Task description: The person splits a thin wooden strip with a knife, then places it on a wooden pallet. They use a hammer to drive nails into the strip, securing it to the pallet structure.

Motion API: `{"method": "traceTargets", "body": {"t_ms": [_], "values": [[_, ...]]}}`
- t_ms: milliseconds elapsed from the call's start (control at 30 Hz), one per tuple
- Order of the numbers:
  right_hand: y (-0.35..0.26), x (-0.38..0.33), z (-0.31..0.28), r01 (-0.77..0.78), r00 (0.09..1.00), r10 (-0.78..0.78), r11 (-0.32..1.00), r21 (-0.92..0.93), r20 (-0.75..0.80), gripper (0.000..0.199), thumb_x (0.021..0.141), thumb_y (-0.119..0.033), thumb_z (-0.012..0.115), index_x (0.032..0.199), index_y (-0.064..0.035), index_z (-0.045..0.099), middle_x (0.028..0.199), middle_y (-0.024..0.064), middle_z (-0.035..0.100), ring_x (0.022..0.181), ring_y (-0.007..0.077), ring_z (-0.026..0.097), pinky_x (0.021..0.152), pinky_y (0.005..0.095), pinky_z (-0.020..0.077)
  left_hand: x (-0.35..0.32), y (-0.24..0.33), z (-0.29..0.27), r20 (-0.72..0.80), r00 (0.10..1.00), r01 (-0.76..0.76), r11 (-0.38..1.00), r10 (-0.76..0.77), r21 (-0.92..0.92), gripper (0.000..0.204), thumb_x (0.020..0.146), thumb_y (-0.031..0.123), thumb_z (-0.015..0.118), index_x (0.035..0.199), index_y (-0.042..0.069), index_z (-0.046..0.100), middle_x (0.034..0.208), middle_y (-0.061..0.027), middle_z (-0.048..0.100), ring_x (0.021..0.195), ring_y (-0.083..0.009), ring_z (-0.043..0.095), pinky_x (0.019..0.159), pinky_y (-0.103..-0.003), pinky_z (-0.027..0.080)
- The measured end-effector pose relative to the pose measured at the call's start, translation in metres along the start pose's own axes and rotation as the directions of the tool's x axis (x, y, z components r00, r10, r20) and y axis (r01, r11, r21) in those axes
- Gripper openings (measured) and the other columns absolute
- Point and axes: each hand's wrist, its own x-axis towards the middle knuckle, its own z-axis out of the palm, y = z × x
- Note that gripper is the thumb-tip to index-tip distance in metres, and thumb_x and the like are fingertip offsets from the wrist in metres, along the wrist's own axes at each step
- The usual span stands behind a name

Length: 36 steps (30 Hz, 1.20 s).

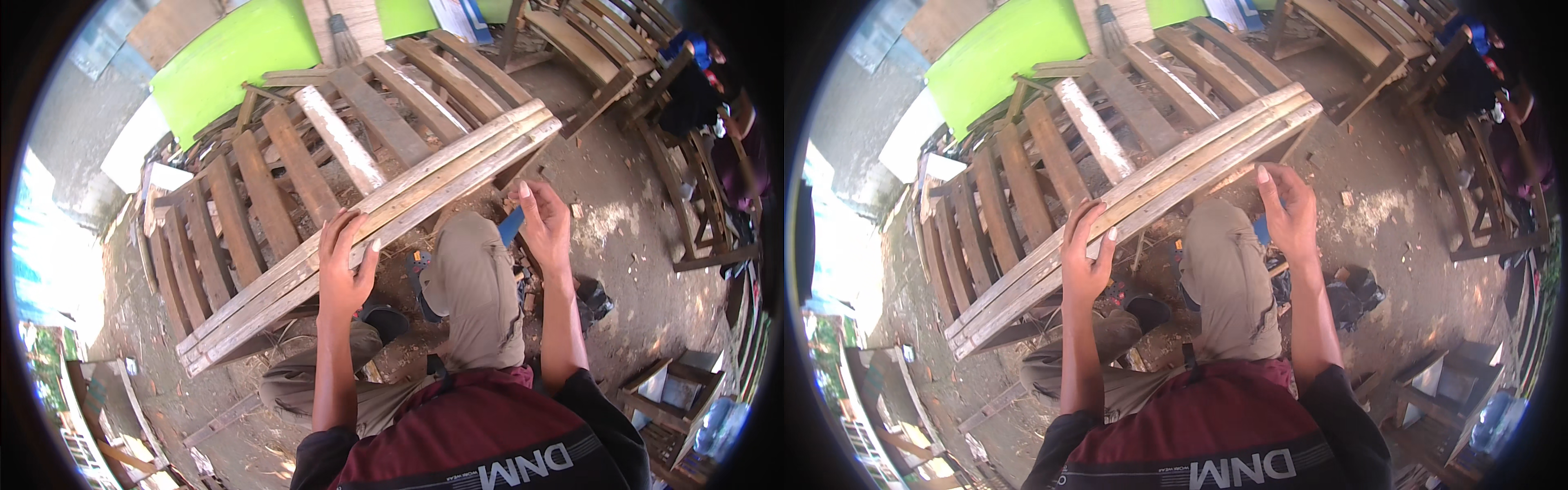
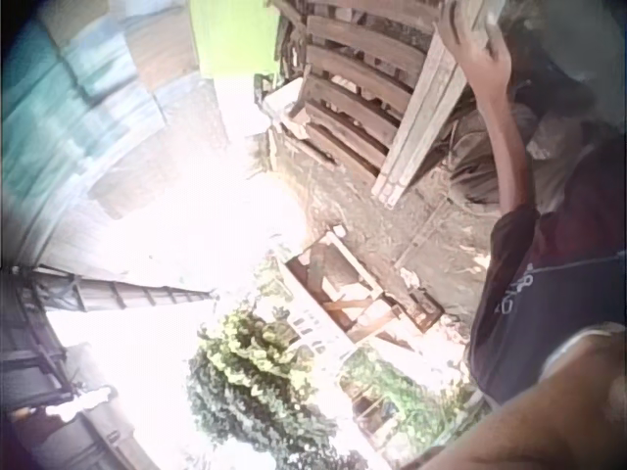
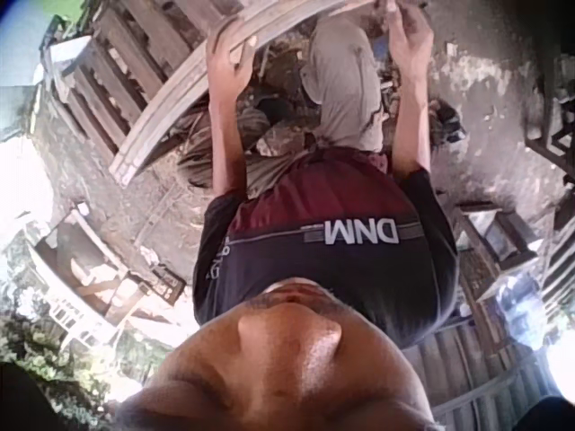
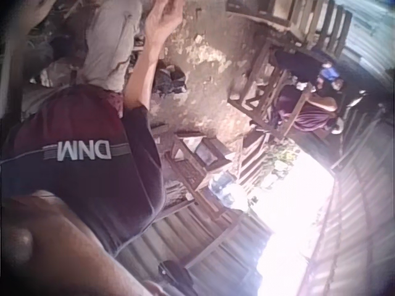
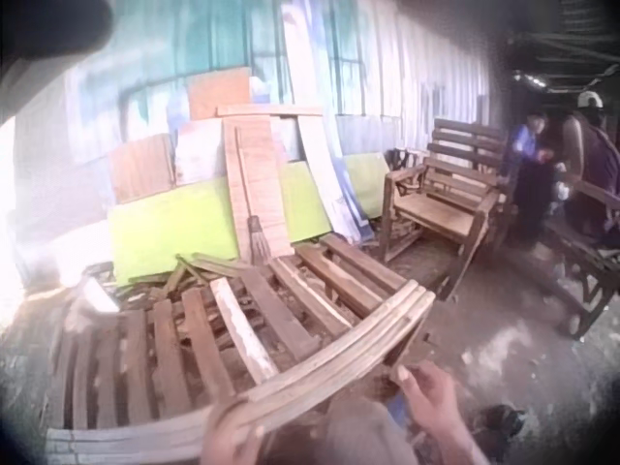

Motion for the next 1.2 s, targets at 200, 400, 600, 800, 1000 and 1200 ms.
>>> {"method": "traceTargets", "body": {"t_ms": [200, 400, 600, 800, 1000, 1200], "values": [[0.079, -0.051, -0.058, -0.268, 0.963, 0.243, 0.915, -0.302, -0.118, 0.034, 0.100, -0.029, 0.067, 0.110, 0.0036, 0.071, 0.089, 0.0153, 0.074, 0.082, 0.0180, 0.072, 0.076, 0.0330, 0.0556, 0.033, 0.032, 0.058, 0.122, 0.988, -0.071, 0.985, 0.090, -0.155, 0.039, 0.090, 0.008, 0.070, 0.128, 0.003, 0.065, 0.132, -0.0163, 0.063, 0.130, -0.0366, 0.056, 0.109, -0.046, 0.045], [0.273, -0.123, -0.073, -0.456, 0.889, 0.405, 0.748, -0.483, -0.212, 0.035, 0.094, -0.033, 0.069, 0.099, 0.0012, 0.074, 0.087, 0.0204, 0.074, 0.078, 0.0339, 0.073, 0.071, 0.0399, 0.0557, 0.075, 0.027, 0.087, 0.299, 0.953, -0.049, 0.999, 0.040, 0.020, 0.033, 0.094, 0.015, 0.070, 0.125, 0.004, 0.066, 0.137, -0.0173, 0.058, 0.128, -0.0363, 0.056, 0.109, -0.046, 0.044], [0.418, -0.202, -0.017, -0.737, 0.483, 0.850, 0.264, -0.622, -0.212, 0.043, 0.092, -0.042, 0.065, 0.109, -0.0035, 0.072, 0.107, 0.0254, 0.073, 0.094, 0.0344, 0.073, 0.084, 0.0429, 0.0579, 0.066, -0.002, 0.117, 0.306, 0.952, -0.047, 0.982, -0.012, 0.184, 0.033, 0.094, 0.012, 0.068, 0.125, 0.003, 0.064, 0.140, -0.0181, 0.056, 0.134, -0.0387, 0.049, 0.113, -0.048, 0.039], [0.454, -0.220, 0.002, -0.775, 0.428, 0.858, 0.187, -0.604, -0.283, 0.048, 0.090, -0.035, 0.065, 0.113, 0.0075, 0.067, 0.128, 0.0302, 0.064, 0.116, 0.0426, 0.066, 0.098, 0.0447, 0.0547, 0.057, -0.001, 0.132, 0.252, 0.968, -0.040, 0.996, 0.018, 0.081, 0.029, 0.094, 0.009, 0.067, 0.122, 0.002, 0.066, 0.134, -0.0172, 0.060, 0.130, -0.0369, 0.054, 0.109, -0.047, 0.043], [0.473, -0.289, -0.065, -0.841, 0.440, 0.787, 0.193, -0.506, -0.432, 0.025, 0.090, -0.019, 0.063, 0.108, -0.0040, 0.073, 0.119, 0.0222, 0.071, 0.102, 0.0376, 0.073, 0.087, 0.0464, 0.0591, 0.078, 0.097, 0.142, 0.455, 0.884, -0.023, 0.981, 0.109, -0.191, 0.027, 0.094, 0.015, 0.071, 0.117, 0.000, 0.069, 0.120, -0.0190, 0.069, 0.117, -0.0350, 0.065, 0.104, -0.045, 0.048], [0.437, -0.281, -0.034, -0.817, 0.574, 0.756, 0.500, -0.288, -0.316, 0.031, 0.085, -0.018, 0.065, 0.114, -0.0170, 0.077, 0.108, 0.0230, 0.073, 0.098, 0.0392, 0.072, 0.085, 0.0437, 0.0578, 0.051, 0.133, 0.212, 0.749, 0.630, -0.071, 0.975, 0.207, -0.210, 0.029, 0.094, 0.022, 0.069, 0.115, 0.002, 0.067, 0.114, -0.0192, 0.069, 0.110, -0.0369, 0.064, 0.098, -0.048, 0.048]]}}
